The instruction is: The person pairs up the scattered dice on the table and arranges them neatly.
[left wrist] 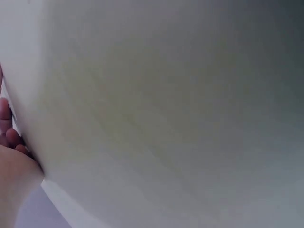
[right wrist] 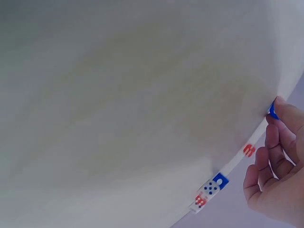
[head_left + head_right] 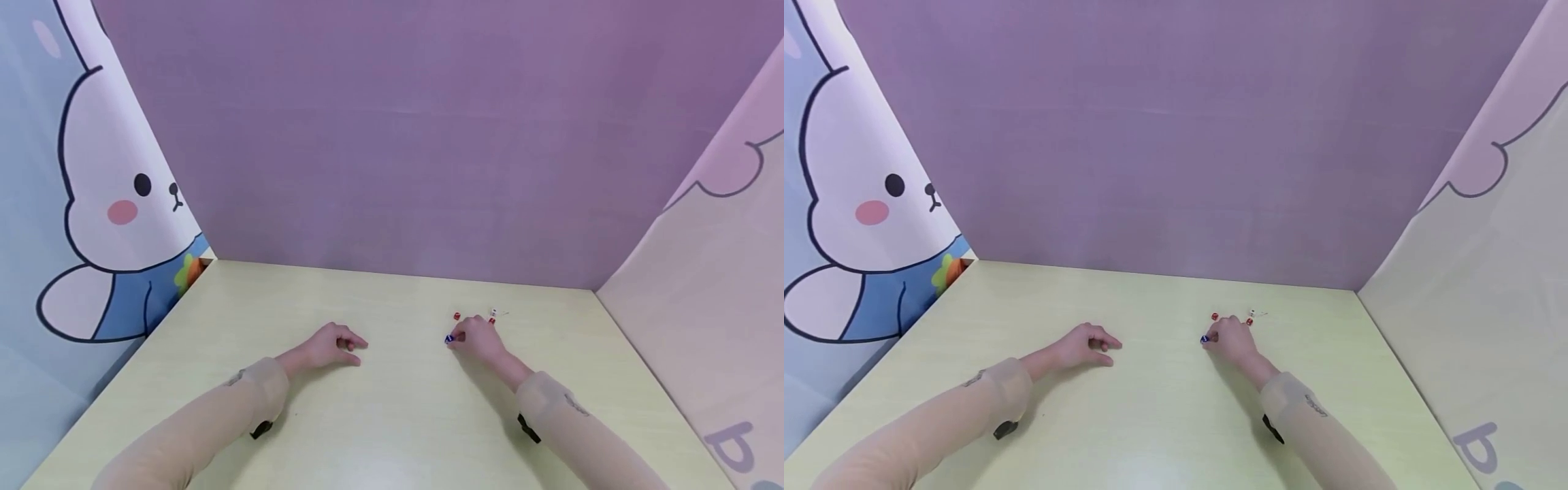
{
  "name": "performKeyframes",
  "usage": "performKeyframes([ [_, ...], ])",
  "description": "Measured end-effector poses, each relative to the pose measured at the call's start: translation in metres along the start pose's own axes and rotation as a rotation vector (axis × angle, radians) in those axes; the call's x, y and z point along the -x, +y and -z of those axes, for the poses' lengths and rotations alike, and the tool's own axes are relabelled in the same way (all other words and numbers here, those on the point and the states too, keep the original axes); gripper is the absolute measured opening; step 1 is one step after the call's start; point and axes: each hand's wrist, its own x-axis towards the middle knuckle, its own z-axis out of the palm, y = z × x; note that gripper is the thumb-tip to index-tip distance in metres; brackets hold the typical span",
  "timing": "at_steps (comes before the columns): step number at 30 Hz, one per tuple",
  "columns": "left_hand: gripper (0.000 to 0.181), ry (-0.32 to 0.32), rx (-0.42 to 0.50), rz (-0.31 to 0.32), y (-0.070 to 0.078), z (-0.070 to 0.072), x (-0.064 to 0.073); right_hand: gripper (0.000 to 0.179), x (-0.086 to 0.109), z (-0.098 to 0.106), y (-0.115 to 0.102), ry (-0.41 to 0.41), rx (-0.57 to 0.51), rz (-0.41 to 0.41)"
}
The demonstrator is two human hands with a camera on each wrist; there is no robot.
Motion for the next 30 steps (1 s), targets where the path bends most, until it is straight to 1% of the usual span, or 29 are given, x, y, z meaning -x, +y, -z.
performKeyframes([
  [4,0.032,0.02,-0.016,0.007,0.002,-0.003,-0.001,0.015,0.009,-0.002,-0.012,-0.006,-0.011,0.034],
  [7,0.032,0.04,-0.041,0.016,0.002,-0.005,0.0,0.015,0.015,-0.002,-0.026,-0.014,-0.009,0.089],
  [10,0.032,0.065,-0.059,0.019,0.004,-0.005,0.0,0.015,0.02,-0.003,-0.04,-0.02,0.005,0.161],
  [14,0.031,0.08,-0.057,0.029,0.007,-0.005,0.002,0.016,0.023,-0.007,-0.057,-0.036,0.015,0.227],
  [19,0.031,0.098,-0.068,0.044,0.01,-0.006,0.004,0.016,0.021,-0.013,-0.077,-0.064,0.009,0.265],
  [23,0.028,0.127,-0.133,0.053,0.013,-0.01,0.002,0.015,0.015,-0.018,-0.09,-0.091,-0.014,0.273],
  [24,0.027,0.13,-0.152,0.044,0.014,-0.011,0.001,0.015,0.013,-0.019,-0.093,-0.099,-0.033,0.269],
  [27,0.024,0.119,-0.186,0.024,0.015,-0.015,-0.003,0.013,0.007,-0.026,-0.099,-0.139,-0.14,0.22],
  [30,0.023,0.103,-0.183,0.006,0.016,-0.018,-0.009,0.012,0.001,-0.03,-0.101,-0.156,-0.266,0.164],
])
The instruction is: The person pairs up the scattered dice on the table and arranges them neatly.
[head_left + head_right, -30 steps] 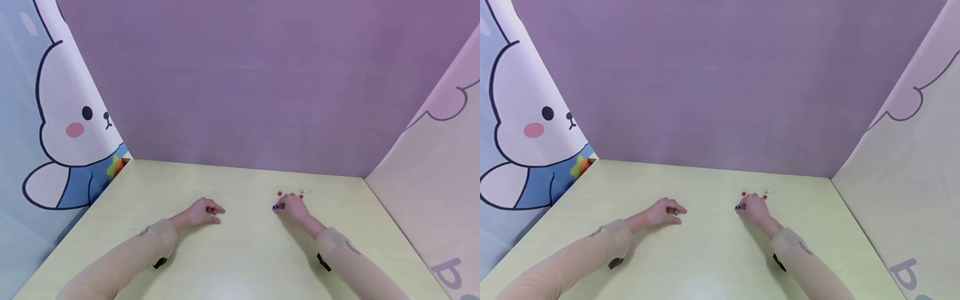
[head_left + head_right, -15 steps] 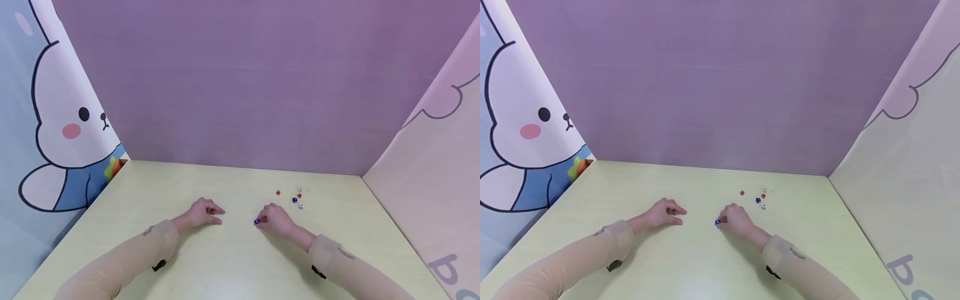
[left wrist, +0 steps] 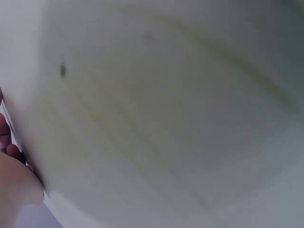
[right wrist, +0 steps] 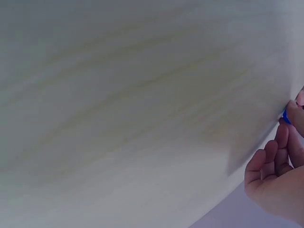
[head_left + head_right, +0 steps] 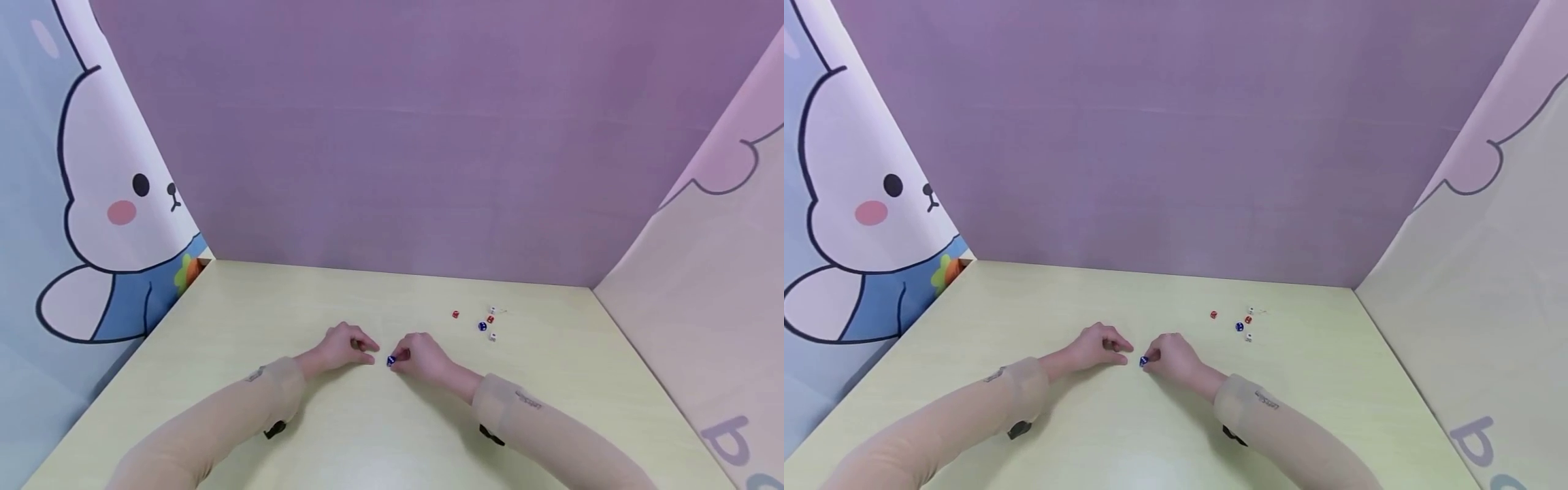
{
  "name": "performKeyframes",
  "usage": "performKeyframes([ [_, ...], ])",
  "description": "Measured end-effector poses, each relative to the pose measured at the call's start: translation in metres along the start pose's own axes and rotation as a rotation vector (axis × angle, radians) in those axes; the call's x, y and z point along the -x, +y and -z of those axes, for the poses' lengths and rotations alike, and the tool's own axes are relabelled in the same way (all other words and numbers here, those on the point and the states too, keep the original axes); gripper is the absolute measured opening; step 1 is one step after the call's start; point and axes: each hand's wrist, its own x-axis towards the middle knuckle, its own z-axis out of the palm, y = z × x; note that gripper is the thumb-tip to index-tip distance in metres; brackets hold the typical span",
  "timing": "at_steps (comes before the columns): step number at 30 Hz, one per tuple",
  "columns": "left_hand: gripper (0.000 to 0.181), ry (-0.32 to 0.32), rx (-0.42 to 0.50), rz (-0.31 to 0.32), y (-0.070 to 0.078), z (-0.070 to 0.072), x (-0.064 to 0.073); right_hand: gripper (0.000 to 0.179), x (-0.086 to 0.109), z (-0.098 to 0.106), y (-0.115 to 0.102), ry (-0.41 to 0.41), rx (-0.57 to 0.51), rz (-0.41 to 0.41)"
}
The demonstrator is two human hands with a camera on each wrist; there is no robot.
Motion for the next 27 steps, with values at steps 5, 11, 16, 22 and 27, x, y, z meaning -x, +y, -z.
performKeyframes([
  [5,0.022,0.0,0.002,0.013,-0.003,-0.003,-0.001,0.012,-0.01,-0.004,-0.003,0.014,-0.086,-0.044],
  [11,0.023,0.001,0.061,0.057,-0.003,-0.004,-0.003,0.012,-0.019,-0.006,-0.01,0.012,-0.07,-0.02],
  [16,0.02,0.019,0.131,0.076,-0.003,-0.005,-0.004,0.011,-0.024,-0.008,-0.013,0.008,-0.06,-0.017],
  [22,0.018,0.027,0.145,0.074,-0.005,-0.006,-0.004,0.013,-0.025,-0.008,-0.014,0.01,-0.064,-0.035],
  [27,0.017,0.018,0.138,0.091,-0.003,-0.005,-0.004,0.014,-0.019,-0.003,-0.007,0.027,-0.067,-0.011],
])
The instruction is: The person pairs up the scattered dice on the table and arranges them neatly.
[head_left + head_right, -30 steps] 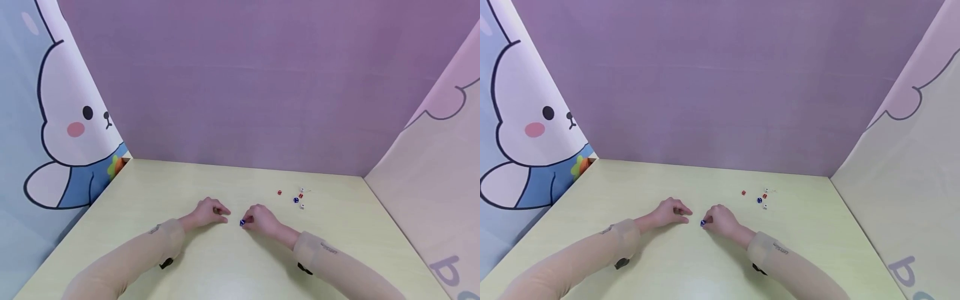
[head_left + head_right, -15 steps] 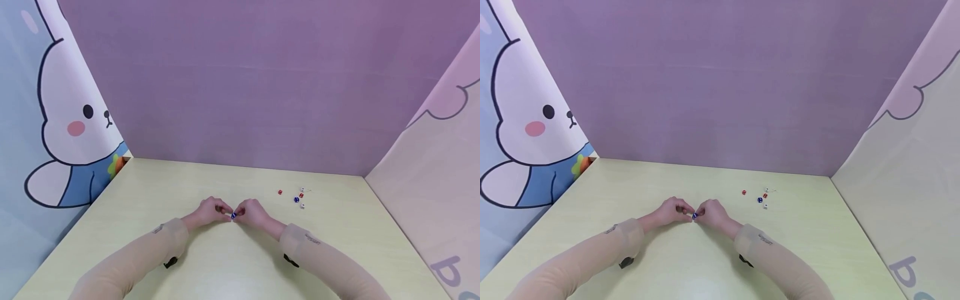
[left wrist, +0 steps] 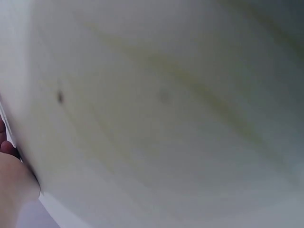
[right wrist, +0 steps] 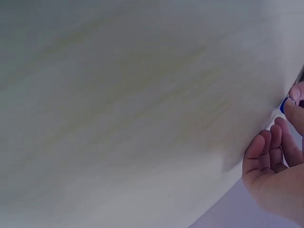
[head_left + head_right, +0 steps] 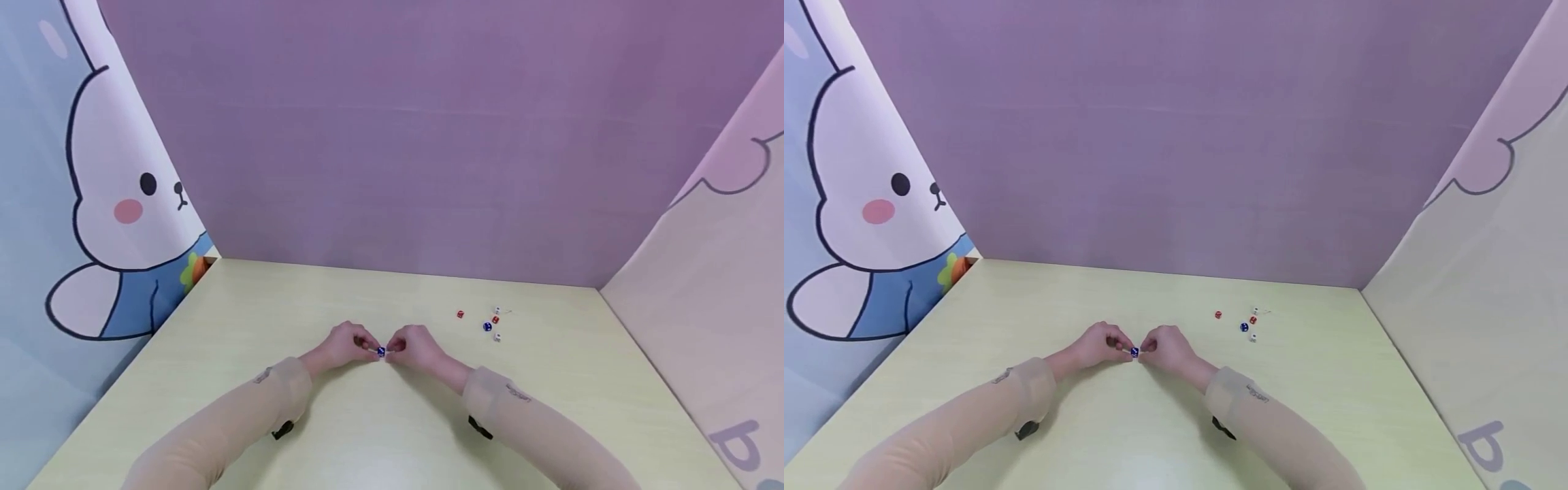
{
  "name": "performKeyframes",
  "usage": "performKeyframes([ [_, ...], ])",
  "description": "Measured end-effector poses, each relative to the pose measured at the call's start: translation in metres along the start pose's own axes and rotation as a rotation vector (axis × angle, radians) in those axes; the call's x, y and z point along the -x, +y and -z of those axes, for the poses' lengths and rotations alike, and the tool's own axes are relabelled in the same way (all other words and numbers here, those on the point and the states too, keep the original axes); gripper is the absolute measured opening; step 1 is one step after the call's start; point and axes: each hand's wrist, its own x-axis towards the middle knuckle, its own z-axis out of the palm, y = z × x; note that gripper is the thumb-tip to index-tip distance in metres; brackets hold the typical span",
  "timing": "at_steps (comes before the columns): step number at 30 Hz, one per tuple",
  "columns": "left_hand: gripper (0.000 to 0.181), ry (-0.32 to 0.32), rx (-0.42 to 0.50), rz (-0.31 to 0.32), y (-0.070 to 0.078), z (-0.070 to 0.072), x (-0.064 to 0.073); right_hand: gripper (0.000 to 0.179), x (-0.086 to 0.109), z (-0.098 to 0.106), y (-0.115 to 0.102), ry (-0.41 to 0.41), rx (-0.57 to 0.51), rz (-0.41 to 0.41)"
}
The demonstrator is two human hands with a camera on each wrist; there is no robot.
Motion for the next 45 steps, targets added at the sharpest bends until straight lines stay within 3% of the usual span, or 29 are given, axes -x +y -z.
performKeyframes([
  [9,0.016,-0.015,-0.024,0.011,0.002,0.0,-0.003,0.017,0.025,0.038,0.026,0.076,0.023,-0.006],
  [18,0.017,-0.017,0.003,0.034,0.004,0.001,-0.001,0.022,0.047,0.08,0.072,0.198,0.127,-0.149],
  [26,0.018,-0.02,0.001,0.022,0.001,0.001,-0.002,0.02,0.06,0.1,0.103,0.3,0.243,-0.267],
  [31,0.018,-0.024,-0.001,0.014,0.0,0.0,-0.002,0.021,0.062,0.105,0.115,0.303,0.3,-0.389],
  [38,0.018,-0.023,0.01,0.025,0.002,0.0,-0.001,0.023,0.06,0.104,0.126,0.24,0.321,-0.536],
  [45,0.017,-0.022,0.003,0.017,0.0,0.0,-0.001,0.024,0.054,0.097,0.127,0.194,0.328,-0.576],
])
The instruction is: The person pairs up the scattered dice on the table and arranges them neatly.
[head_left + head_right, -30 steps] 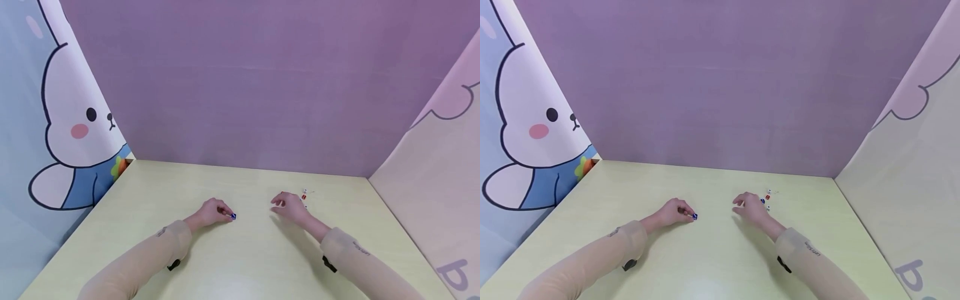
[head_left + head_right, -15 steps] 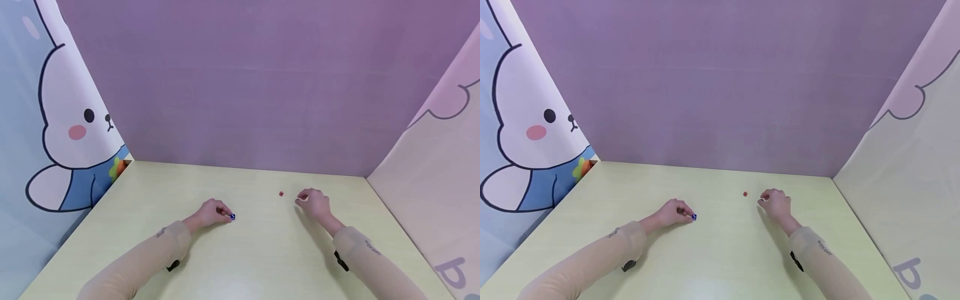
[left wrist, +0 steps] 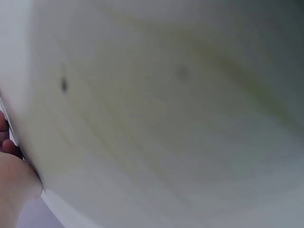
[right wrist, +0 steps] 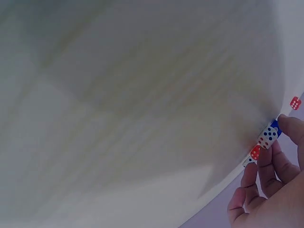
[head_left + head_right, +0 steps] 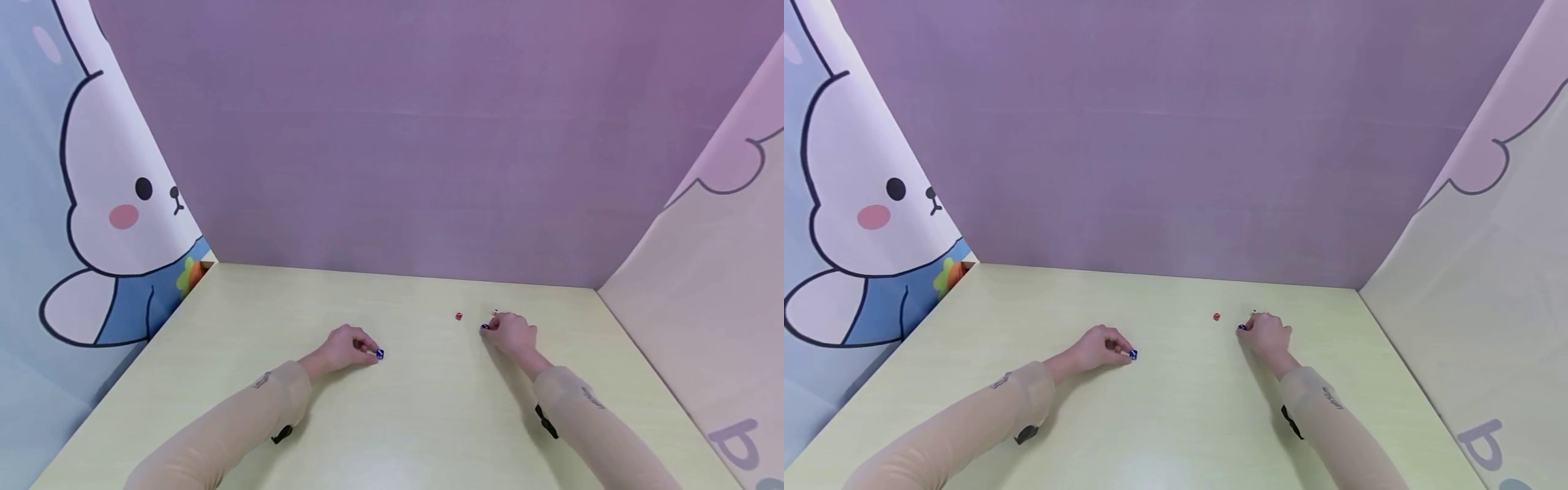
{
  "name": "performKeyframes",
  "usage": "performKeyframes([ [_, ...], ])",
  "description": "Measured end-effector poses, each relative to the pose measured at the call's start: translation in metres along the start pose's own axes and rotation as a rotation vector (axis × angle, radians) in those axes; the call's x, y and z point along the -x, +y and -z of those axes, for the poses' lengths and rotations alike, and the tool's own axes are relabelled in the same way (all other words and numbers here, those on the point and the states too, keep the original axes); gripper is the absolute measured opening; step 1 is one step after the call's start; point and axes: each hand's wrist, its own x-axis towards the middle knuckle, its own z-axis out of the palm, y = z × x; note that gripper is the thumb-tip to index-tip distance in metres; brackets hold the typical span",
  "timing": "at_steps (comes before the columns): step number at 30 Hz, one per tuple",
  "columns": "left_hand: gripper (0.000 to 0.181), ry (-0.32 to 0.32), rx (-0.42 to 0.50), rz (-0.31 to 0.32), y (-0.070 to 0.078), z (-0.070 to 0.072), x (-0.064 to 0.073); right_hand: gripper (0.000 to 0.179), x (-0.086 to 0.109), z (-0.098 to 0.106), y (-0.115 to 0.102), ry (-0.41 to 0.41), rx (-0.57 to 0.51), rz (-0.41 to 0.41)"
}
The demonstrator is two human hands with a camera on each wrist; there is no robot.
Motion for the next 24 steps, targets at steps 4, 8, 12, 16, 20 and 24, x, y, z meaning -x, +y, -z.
performKeyframes([
  [4,0.017,0.002,-0.003,-0.001,-0.001,0.0,0.0,0.024,-0.002,-0.003,-0.004,0.004,-0.018,0.035],
  [8,0.017,0.0,-0.007,0.007,0.0,0.0,-0.001,0.026,-0.003,-0.006,-0.009,0.009,-0.046,0.1],
  [12,0.017,0.0,-0.007,0.012,0.003,0.0,0.0,0.024,-0.002,-0.007,-0.014,-0.001,-0.071,0.147],
  [16,0.017,0.001,-0.009,0.01,0.004,0.0,0.0,0.021,0.0,-0.008,-0.019,-0.005,-0.081,0.173],
  [20,0.016,0.004,-0.01,0.01,0.004,0.001,0.001,0.018,0.002,-0.01,-0.022,-0.007,-0.09,0.213],
  [24,0.017,0.006,-0.008,-0.004,0.003,0.001,0.001,0.014,0.004,-0.012,-0.025,-0.002,-0.111,0.27],
])
